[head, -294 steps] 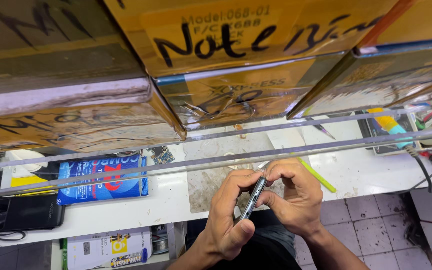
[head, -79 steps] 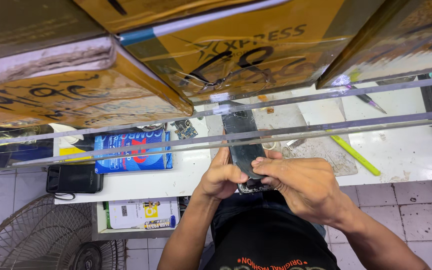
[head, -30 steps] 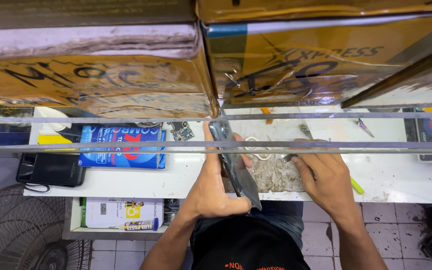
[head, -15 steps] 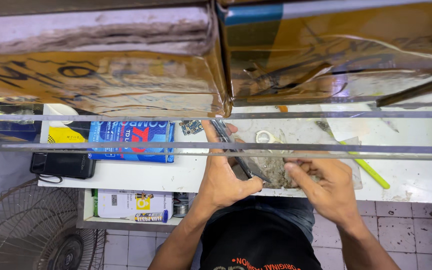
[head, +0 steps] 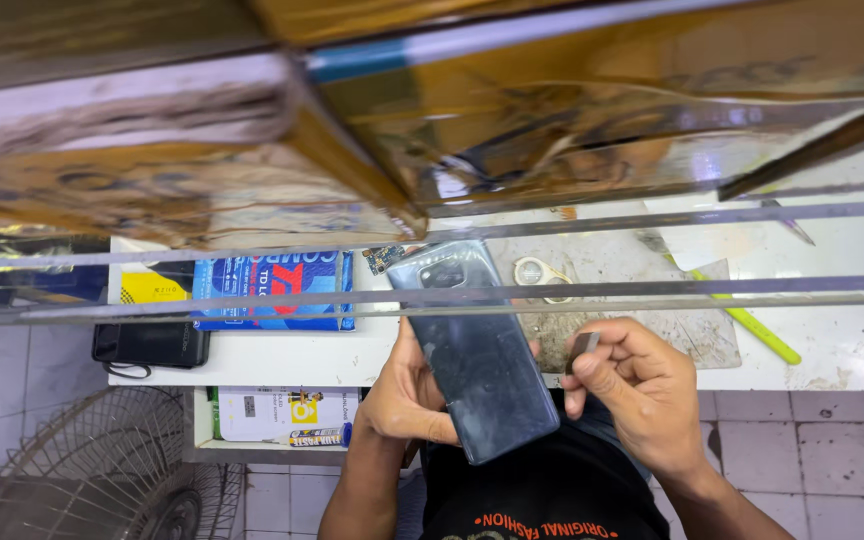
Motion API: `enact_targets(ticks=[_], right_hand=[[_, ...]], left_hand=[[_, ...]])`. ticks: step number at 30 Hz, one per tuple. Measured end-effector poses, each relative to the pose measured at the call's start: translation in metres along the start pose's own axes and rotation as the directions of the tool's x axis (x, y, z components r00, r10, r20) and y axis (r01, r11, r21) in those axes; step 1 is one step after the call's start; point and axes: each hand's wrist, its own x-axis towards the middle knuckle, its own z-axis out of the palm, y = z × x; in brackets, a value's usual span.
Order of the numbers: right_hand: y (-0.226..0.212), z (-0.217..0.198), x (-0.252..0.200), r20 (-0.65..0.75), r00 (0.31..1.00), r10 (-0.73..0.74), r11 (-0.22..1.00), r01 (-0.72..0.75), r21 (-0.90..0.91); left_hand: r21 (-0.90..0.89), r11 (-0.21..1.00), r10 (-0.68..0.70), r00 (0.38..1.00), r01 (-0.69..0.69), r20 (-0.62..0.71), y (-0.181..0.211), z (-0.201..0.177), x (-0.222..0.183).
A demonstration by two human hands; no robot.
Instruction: The person disassembles a smartphone by prying open the back cover and removing the back plate. They then use a screwdriver to remove screws from the internal frame and continue to separate components.
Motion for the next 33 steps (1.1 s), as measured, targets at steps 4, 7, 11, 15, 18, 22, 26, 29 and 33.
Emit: enact_targets(ticks=[4, 7, 11, 15, 18, 22, 26, 29, 33], right_hand=[[0.004, -0.02, -0.011, 0.079, 0.997, 0.006, 0.998, -0.012, 0.069], [0.008, -0.034, -0.013, 0.063, 0.996, 0.06, 0.991, -0.052, -0.123], [0.016, -0.055, -0.011, 0.28, 0.958, 0.061, 0.998, -0.064, 0.003], [0.011, -0.067, -0.018, 0.293, 0.956, -0.011, 0.999, 0.023, -0.036], [-0.002, -0.069, -0.019, 0.187, 0.982, -0.036, 0.931, 0.101, -0.351], [-0.023, -0.068, -0.011, 0.334, 0.941, -0.053, 0.96, 0.141, -0.244], [-0.037, -0.052, -0.017, 0.318, 0.924, -0.213, 0.85, 0.336, -0.406], [-0.038, -0.04, -0.018, 0.211, 0.933, -0.292, 0.743, 0.36, -0.565], [-0.039, -0.025, -0.017, 0.19, 0.908, -0.375, 0.691, 0.41, -0.595]], left_hand=[[0.062, 0.995, 0.082, 0.993, -0.077, -0.08, -0.028, -0.006, -0.002], [0.124, 0.99, 0.08, 0.987, -0.063, -0.138, -0.041, -0.001, -0.002], [0.175, 0.984, 0.057, 0.984, -0.028, -0.168, -0.051, 0.007, 0.005], [0.213, 0.976, -0.017, 0.994, 0.039, -0.104, -0.051, 0.013, 0.019], [0.258, 0.964, -0.061, 0.997, 0.07, -0.046, -0.048, 0.018, 0.025], [0.326, 0.929, -0.158, 0.984, 0.177, -0.083, -0.049, 0.02, 0.032], [0.525, 0.823, -0.196, 0.976, 0.217, -0.096, -0.05, 0.016, 0.038], [0.718, 0.61, -0.253, 0.941, 0.334, -0.223, -0.036, 0.014, 0.042], [0.761, 0.528, -0.472, 0.875, 0.378, -0.107, 0.012, 0.015, 0.053]])
